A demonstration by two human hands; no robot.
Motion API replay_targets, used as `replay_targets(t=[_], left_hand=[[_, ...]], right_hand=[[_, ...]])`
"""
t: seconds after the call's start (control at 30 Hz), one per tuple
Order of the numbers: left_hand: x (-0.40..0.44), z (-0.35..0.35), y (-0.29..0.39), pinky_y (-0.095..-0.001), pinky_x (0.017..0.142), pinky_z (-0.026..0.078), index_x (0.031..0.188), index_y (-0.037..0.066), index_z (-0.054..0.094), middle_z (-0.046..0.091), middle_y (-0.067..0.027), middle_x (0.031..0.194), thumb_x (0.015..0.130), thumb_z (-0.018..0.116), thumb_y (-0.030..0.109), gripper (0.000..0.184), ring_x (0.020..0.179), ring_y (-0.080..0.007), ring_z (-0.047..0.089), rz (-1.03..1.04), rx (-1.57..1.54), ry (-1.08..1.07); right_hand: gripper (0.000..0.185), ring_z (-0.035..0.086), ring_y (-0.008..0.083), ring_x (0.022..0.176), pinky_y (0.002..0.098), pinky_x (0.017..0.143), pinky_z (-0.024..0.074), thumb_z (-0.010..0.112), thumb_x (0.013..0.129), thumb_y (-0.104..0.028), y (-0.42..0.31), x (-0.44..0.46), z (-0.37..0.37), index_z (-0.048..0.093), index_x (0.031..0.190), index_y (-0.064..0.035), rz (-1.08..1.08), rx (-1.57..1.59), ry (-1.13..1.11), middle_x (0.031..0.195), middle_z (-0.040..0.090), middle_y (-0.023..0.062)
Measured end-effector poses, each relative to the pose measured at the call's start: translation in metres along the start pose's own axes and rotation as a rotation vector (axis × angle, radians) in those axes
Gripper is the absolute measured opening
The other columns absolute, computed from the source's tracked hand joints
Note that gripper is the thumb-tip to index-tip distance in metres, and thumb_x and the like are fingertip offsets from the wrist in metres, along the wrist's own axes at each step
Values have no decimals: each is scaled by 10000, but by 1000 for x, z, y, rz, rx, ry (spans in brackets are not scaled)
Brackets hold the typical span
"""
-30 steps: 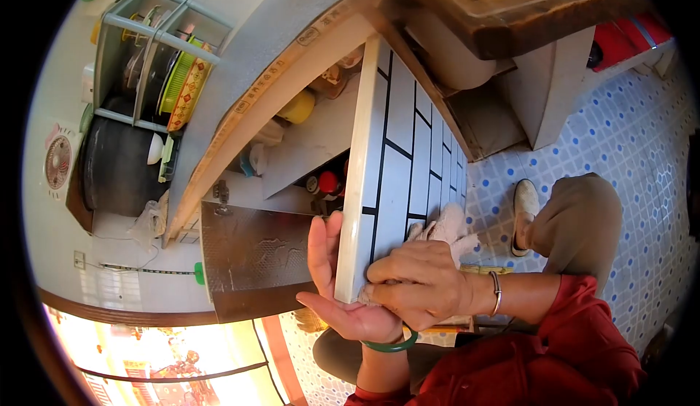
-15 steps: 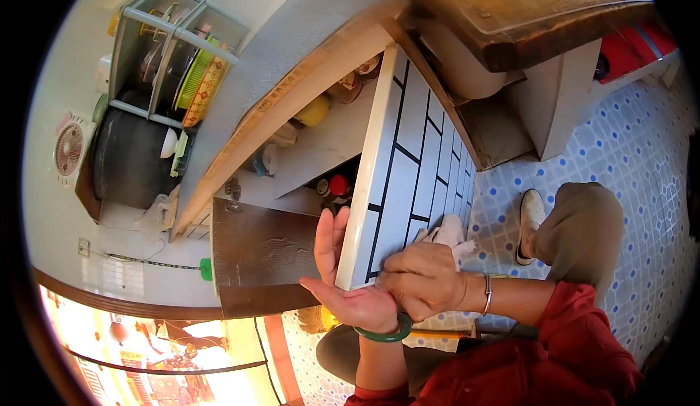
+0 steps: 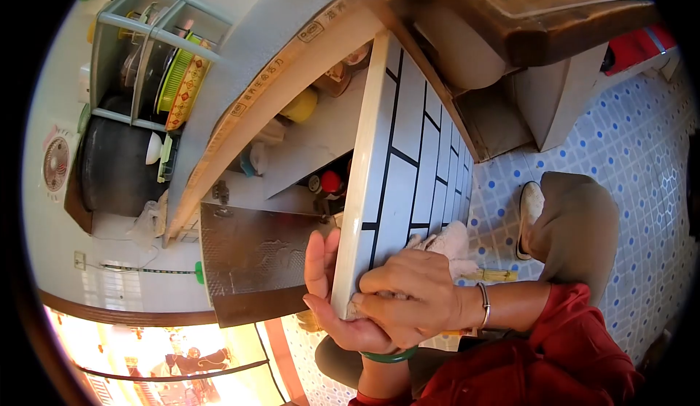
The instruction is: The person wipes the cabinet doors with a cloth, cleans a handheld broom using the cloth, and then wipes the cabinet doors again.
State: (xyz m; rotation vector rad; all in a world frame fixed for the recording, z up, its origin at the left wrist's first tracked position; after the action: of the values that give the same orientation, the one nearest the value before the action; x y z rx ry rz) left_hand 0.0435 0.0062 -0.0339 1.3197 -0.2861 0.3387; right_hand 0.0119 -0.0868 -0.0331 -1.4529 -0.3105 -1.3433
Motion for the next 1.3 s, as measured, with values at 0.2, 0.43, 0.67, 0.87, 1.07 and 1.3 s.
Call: replay_targets(t=[0.2, 0.43, 0.67, 0.87, 1.07, 1.3], left_hand=[[5, -2, 2, -368, 998, 427, 1337, -69, 437, 574, -187, 1234, 983, 205, 451, 671, 1148, -254, 548, 72, 0, -22], [15, -10, -3, -387, 997, 433, 1326, -73, 448, 580, -186, 1226, 975, 232, 418, 641, 1140, -262, 554, -14, -70, -8], [3, 0, -2, -398, 1023, 420, 1333, -83, 430, 570, -191, 1242, 963, 250, 392, 628, 1161, -267, 542, 43, -107, -54], [-8, 7, 4, -381, 974, 457, 1335, -129, 393, 534, -269, 1259, 962, 311, 401, 653, 1122, -324, 558, 184, 253, -56], [-28, 16, -4, -436, 946, 503, 1443, 141, 262, 451, -354, 1299, 1029, 248, 326, 453, 1098, -382, 573, 703, 372, -90], [-19, 15, 7, -448, 1001, 455, 1365, -34, 369, 478, -248, 1340, 997, 255, 369, 558, 1202, -361, 513, 316, 286, -160]], right_hand=[[137, 541, 184, 532, 275, 465, 412, 654, 590, -99, 18, 4, 2, 616, 713, -52, 39, -6, -17, 737, 568, 44], [113, 543, 201, 532, 296, 472, 417, 639, 648, -22, 31, 6, 7, 648, 756, -52, 50, 34, 32, 740, 605, 73], [83, 534, 270, 584, 326, 499, 426, 614, 674, 12, 65, 28, -17, 584, 721, -49, 337, -19, 204, 696, 536, 88], [115, 547, 233, 555, 303, 467, 417, 676, 663, -36, 4, -2, -7, 571, 708, -46, 118, -59, 91, 690, 537, 81], [200, 494, 192, 515, 279, 449, 385, 725, 610, -64, -18, -11, -13, 533, 666, -61, 116, -72, 91, 684, 482, 42], [46, 587, 251, 660, 309, 589, 469, 611, 751, -37, 50, 14, -29, 624, 793, -53, 296, 80, 36, 771, 603, 95]])
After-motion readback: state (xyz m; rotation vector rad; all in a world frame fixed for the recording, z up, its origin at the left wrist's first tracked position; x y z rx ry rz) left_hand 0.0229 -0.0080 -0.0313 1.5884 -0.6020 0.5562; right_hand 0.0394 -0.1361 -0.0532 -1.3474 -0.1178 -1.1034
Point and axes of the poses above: each hand's wrist, its own x-axis towards the middle knuckle, its own z-axis out of the palm, y = z × x, the point moved 4 cm from there along x, towards the middle knuckle
